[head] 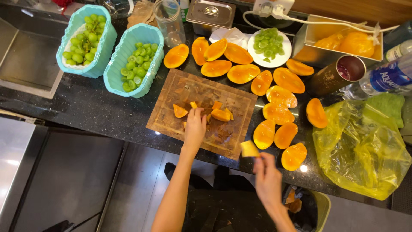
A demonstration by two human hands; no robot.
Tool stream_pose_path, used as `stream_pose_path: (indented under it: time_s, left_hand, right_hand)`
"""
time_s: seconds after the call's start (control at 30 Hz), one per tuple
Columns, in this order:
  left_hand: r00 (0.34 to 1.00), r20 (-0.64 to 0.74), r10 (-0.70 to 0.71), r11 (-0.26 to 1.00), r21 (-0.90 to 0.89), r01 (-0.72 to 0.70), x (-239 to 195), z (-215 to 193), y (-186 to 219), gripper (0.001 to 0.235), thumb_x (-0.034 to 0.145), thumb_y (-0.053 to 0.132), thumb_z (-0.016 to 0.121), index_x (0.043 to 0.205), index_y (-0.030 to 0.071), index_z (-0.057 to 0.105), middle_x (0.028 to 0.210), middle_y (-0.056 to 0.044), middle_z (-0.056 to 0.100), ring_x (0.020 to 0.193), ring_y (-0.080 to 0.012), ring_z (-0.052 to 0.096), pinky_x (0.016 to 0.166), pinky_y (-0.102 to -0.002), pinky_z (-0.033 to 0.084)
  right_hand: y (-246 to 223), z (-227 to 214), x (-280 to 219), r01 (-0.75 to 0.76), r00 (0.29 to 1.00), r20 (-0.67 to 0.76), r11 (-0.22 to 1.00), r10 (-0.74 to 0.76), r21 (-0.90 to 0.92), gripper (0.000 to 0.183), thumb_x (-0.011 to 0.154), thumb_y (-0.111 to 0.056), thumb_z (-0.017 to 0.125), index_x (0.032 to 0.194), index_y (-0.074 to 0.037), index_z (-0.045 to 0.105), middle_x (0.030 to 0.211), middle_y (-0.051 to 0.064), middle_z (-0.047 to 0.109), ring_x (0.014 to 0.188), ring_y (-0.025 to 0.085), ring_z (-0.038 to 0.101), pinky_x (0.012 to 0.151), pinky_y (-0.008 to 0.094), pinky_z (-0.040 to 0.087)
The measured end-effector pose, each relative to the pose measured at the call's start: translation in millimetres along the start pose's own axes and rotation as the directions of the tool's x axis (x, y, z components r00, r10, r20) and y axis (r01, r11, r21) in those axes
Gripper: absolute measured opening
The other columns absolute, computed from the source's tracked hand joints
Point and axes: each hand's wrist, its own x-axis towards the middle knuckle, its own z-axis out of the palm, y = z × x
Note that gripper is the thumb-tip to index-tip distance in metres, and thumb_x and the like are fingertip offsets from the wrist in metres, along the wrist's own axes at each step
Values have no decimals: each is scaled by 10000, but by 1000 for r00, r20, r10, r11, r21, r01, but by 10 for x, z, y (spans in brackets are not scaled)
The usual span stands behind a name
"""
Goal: The person peels a mango with a knife, slices it into halves, and cuts the halves into smaller pieces on a wooden cutting board. The person places the cut pieces on the counter and discards the peels into a plastic bag.
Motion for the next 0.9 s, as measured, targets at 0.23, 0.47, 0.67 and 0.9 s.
stream_pose_path:
  time_s: [0.23,0.47,0.67,0.9]
  left_hand:
    - [954,117,277,859,414,-301,-4,247,-298,309,872,171,688,1128,0,663,1096,-196,641,1034,-380,587,900,-476,521]
    - [958,130,256,904,319,-285,95,9,-4,161,840,66,712,980,-14,719,973,-206,693,916,-381,671,797,-448,549]
    - [918,363,-158,942,-225,251,-241,235,1224,286,811,83,739,1093,81,784,902,-97,787,800,-241,724,699,-351,564]
    - [754,504,422,814,-576,-72,-354,2610,2970,561,835,-36,629,1393,14,594,1213,-231,713,1124,-313,692,962,-388,551]
  right_hand:
    - [434,-886,263,-97,940,-260,900,223,425,276,1112,-300,457,1152,-40,543,715,41,559,510,112,462,442,280,348]
    - [1048,-1942,747,-266,862,-272,838,428,476,386,1123,-355,371,1207,-41,579,653,41,510,436,110,394,400,286,305]
    - [1211,-2169,520,-152,828,-368,801,424,580,351,1111,-342,380,1323,-119,547,676,28,517,452,81,392,407,257,267]
    - [1217,-2129,328,-75,799,-422,769,427,635,336,1147,-342,377,1093,-44,522,747,52,533,479,83,407,421,255,299]
